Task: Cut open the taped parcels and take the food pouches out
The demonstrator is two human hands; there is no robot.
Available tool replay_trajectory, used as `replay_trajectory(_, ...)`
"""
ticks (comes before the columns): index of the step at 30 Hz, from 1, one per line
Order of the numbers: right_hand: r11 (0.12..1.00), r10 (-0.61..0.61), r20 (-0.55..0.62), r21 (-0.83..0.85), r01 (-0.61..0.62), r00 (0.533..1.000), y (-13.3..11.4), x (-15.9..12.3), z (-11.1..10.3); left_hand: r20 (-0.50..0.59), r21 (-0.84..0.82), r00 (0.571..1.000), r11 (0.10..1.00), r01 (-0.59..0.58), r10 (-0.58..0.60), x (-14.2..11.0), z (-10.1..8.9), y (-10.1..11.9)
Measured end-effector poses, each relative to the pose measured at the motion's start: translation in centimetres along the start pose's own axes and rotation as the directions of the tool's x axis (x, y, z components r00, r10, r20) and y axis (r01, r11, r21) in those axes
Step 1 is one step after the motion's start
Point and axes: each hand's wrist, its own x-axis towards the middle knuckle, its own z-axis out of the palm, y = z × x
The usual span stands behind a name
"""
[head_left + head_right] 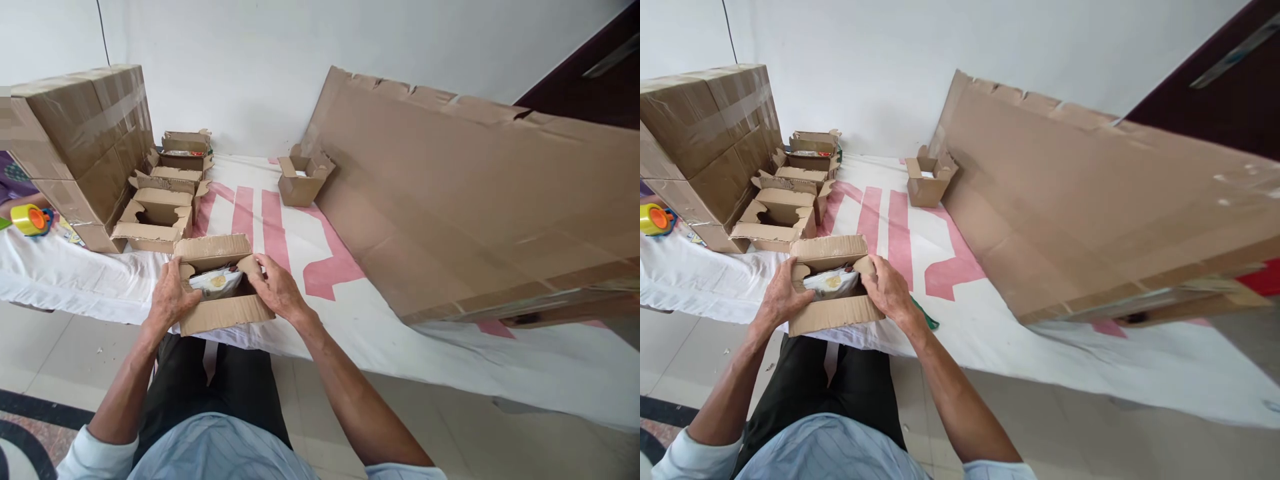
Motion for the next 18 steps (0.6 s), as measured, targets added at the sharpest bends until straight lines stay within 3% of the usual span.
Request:
replay_trajectory(9, 0.921, 0.026, 0.107, -0.390, 0.018, 0.994, -2.7, 0.8, -0.2, 0.078, 0.247, 0.993, 0.967, 0.064, -0.086, 0.1, -1.1, 2.8)
replay_trajectory(15, 0.940, -0.011, 0.041, -0.340, 0.024, 0.999, -1.9, -0.1, -0.2, 0.088, 0.171, 0.995, 0.985, 0.032, -0.047, -0.1, -1.3, 2.1)
replay_trajectory(18, 0.923, -0.034, 0.069, -0.380, 0.057, 0.997, -1.7, 0.3, -0.4, 0.073, 0.117, 0.997, 0.993, -0.002, -0.006, 0.0, -1.3, 1.7)
